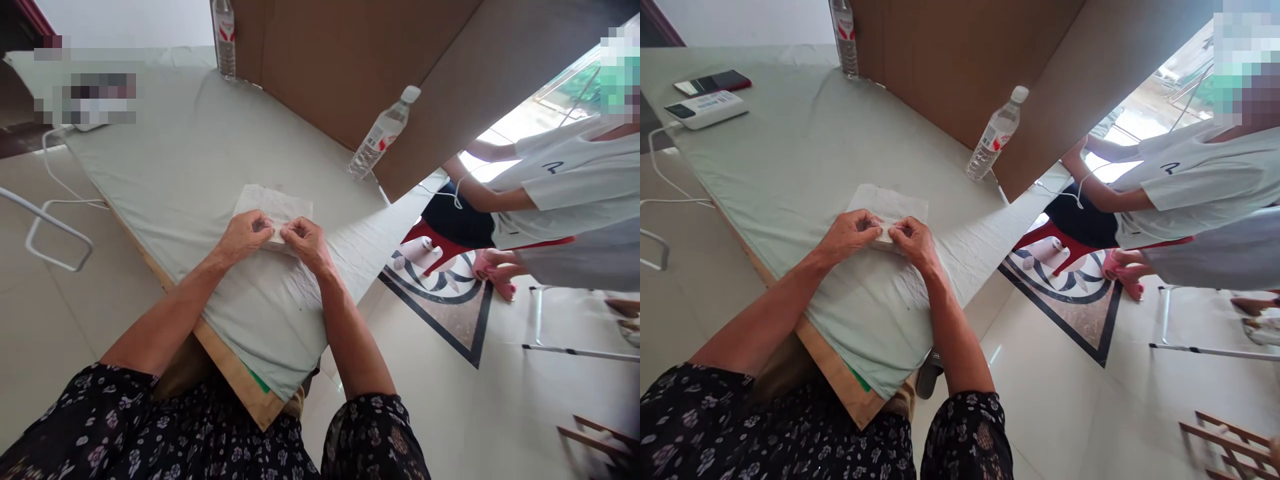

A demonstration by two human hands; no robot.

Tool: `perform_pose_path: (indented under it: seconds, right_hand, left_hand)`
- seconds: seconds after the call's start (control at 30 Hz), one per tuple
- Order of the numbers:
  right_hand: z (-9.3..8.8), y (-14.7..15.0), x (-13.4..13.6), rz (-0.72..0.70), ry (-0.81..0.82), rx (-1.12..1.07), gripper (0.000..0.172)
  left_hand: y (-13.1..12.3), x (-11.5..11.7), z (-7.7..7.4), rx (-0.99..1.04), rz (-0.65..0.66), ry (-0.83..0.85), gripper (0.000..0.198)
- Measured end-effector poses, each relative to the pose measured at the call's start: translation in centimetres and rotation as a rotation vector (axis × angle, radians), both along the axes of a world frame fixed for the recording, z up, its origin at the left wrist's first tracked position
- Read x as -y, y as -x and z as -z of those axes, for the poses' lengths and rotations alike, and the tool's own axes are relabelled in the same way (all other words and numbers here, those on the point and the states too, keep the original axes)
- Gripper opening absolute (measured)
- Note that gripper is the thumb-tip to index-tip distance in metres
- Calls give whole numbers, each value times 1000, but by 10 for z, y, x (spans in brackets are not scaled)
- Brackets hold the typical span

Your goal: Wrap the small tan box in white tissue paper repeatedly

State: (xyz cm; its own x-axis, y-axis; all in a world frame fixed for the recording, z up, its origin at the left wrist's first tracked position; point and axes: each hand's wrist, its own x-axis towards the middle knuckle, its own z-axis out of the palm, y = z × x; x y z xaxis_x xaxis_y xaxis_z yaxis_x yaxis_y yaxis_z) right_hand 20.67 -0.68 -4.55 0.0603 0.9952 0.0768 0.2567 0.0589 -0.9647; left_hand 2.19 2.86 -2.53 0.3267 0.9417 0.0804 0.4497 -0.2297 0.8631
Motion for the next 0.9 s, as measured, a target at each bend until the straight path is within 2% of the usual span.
perform_pose_path:
  seconds: [0.27, 0.47, 0.53, 0.63, 0.67, 0.8, 0.9]
  right_hand:
    - [-7, 15, 32, 79, -64, 97, 22]
    - [0, 15, 33, 63, -54, 172, 19]
    - [-4, 12, 35, 104, -80, 307, 16]
    - [-17, 12, 48, 246, -251, 629, 17]
    - [-22, 14, 53, 248, -309, 722, 19]
    - [-29, 29, 67, -27, -401, 924, 27]
    - [-24, 36, 65, -92, -374, 992, 28]
  left_hand:
    - [8, 20, -6, 92, 34, 65, 23]
    - [10, 24, -7, 86, 21, 84, 21]
    - [10, 22, -7, 83, 35, 108, 21]
    - [10, 19, -6, 89, 56, 117, 22]
    - [10, 18, -5, 94, 64, 118, 22]
    - [10, 16, -4, 92, 68, 130, 21]
    - [19, 18, -6, 79, 74, 119, 25]
